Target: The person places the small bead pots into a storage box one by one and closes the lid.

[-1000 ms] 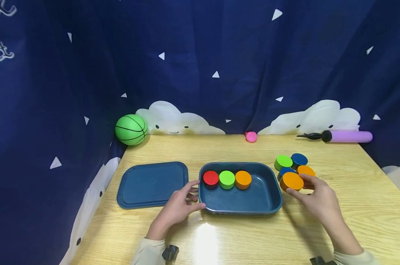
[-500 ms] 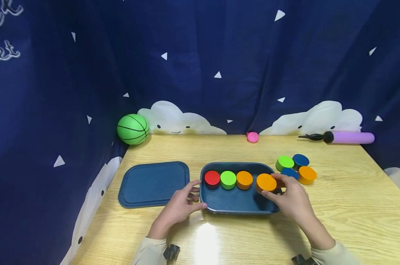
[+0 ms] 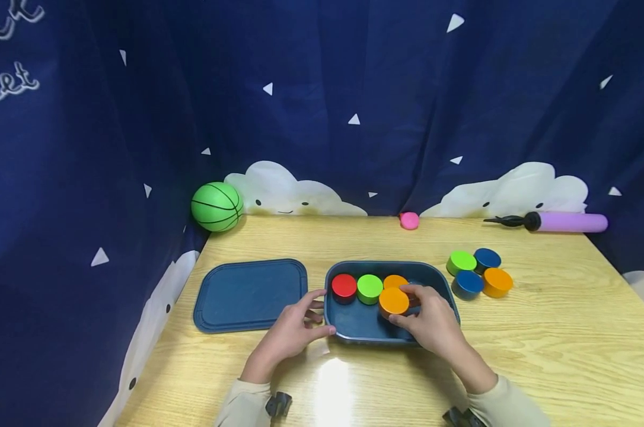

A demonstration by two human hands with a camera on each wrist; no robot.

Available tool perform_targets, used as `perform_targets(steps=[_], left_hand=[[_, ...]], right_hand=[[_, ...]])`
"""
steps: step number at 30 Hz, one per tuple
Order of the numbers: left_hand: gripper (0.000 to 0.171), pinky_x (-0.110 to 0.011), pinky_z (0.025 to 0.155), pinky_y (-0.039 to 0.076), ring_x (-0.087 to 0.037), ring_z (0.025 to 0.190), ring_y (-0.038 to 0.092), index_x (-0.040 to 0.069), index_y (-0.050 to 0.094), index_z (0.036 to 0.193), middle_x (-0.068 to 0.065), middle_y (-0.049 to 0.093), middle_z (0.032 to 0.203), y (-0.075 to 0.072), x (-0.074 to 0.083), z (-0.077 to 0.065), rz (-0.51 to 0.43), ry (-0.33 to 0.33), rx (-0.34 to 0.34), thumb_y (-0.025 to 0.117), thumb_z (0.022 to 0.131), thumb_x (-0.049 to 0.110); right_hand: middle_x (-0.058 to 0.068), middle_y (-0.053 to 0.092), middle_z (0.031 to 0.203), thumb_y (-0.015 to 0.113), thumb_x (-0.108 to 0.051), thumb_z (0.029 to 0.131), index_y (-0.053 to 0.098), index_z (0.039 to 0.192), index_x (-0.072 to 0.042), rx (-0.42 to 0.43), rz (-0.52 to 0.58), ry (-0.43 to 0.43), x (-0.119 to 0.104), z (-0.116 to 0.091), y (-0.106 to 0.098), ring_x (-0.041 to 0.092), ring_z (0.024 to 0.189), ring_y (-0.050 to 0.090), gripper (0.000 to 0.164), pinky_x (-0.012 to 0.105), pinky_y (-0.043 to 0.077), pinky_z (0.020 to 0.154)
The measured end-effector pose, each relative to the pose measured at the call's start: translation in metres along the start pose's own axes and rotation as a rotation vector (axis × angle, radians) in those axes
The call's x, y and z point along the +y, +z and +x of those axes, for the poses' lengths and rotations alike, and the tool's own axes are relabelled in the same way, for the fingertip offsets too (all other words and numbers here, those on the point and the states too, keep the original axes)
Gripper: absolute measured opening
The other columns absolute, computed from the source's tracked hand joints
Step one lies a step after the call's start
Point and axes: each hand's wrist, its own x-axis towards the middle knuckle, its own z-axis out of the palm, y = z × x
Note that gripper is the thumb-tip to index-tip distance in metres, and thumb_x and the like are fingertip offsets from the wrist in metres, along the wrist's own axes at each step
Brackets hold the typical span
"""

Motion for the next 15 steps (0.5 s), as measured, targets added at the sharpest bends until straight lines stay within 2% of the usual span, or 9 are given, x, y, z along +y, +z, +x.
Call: perform_targets(steps=[6, 15], left_hand=[[0.075, -0.044, 0.092, 0.059, -0.027, 0.107, 0.067, 0.011, 0.043, 0.151, -0.014, 0.065, 0.134, -0.001, 0.0, -0.001, -0.008, -0.004, 0.004, 0.08, 0.088, 0.026], [0.074, -0.042, 0.092, 0.06, -0.027, 0.107, 0.068, 0.011, 0.043, 0.151, -0.014, 0.065, 0.134, 0.0, 0.0, 0.0, -0.014, 0.003, 0.001, 0.08, 0.088, 0.026]], right_hand=[[0.015, 0.066, 0.116, 0.089, -0.015, 0.076, 0.064, 0.128, 0.0, -0.048, 0.0, -0.01, -0.012, 0.007, 0.016, 0.023, 0.093, 0.06, 0.06, 0.039, 0.058, 0.081], [0.014, 0.071, 0.117, 0.092, -0.012, 0.071, 0.069, 0.122, -0.001, -0.087, -0.029, -0.035, -0.024, 0.016, 0.039, 0.026, 0.098, 0.063, 0.058, 0.047, 0.056, 0.09]])
